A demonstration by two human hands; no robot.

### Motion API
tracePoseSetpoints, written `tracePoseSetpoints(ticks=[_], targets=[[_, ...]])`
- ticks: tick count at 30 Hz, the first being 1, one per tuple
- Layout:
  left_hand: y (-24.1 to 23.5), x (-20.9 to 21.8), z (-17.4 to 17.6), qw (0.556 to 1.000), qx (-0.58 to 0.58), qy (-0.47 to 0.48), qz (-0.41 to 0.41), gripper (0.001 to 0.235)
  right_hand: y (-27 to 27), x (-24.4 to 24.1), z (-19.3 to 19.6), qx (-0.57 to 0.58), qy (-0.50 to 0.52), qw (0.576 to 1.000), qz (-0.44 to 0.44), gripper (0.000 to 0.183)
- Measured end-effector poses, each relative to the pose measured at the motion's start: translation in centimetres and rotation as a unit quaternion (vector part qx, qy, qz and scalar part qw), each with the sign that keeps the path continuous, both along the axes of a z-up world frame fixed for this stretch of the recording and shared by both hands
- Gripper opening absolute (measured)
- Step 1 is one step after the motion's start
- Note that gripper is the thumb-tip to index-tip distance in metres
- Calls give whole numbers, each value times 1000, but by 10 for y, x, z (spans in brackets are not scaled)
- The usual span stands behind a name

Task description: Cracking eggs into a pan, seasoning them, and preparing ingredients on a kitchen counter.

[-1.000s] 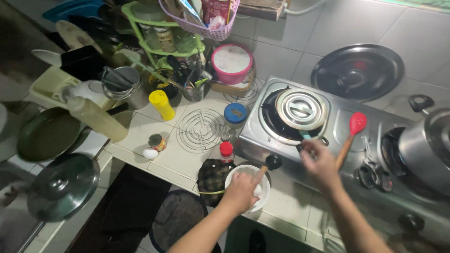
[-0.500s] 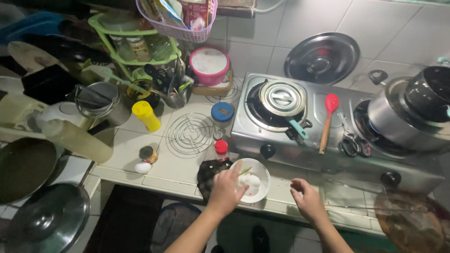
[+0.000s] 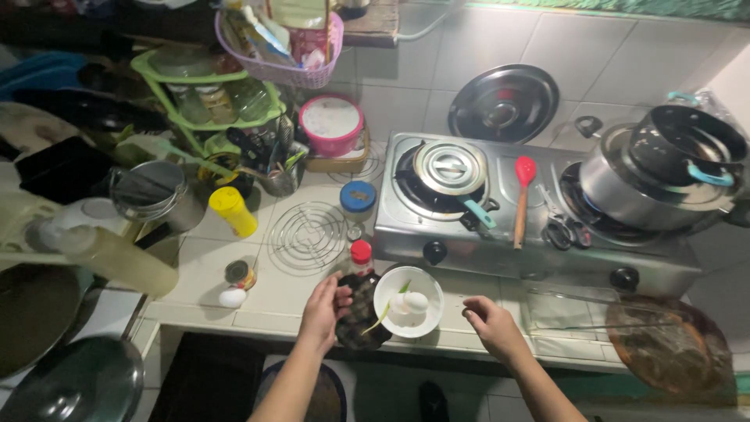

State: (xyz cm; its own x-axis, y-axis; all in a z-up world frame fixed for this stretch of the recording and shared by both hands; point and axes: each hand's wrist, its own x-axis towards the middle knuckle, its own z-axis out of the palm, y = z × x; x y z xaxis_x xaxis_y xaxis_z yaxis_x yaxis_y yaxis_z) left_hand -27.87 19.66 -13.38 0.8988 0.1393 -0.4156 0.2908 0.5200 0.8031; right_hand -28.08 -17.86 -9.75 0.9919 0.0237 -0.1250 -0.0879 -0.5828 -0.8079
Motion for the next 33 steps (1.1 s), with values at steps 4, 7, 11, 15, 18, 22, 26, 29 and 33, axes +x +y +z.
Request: tracePoseSetpoints(ticks=[4, 7, 11, 15, 18, 22, 26, 29, 33], targets=[[-1, 0, -13, 1000, -5, 5, 13, 37, -2, 5, 22, -32, -11, 999, 2, 27], [-7, 3, -15, 1000, 9, -4, 14, 36, -1, 16, 41, -50, -38, 998, -6, 25], [-23, 11, -3, 999, 39, -9, 7, 34, 7, 47, 53, -172, -280, 932, 155, 45], [-41, 21, 3, 999, 43, -16, 1, 35, 29, 95, 67, -229, -274, 912, 204, 65], [-51, 27, 8, 999, 42, -20, 11, 34, 41, 119, 78, -309, -219, 904, 197, 69], [-55, 30, 11, 998, 37, -37, 27, 34, 39, 120, 87, -367, -124, 907, 168, 73], [-54, 33, 12, 998, 46, -32, 42, 33, 21, 102, 93, -265, -223, 925, 157, 61], [-61, 36, 31, 998, 25, -9, 64, 33, -8, 96, 101, -191, -286, 926, 159, 46], [-71, 48, 27, 996, 8, -33, 78, 33, -48, 96, 87, -116, -296, 937, 142, 29]])
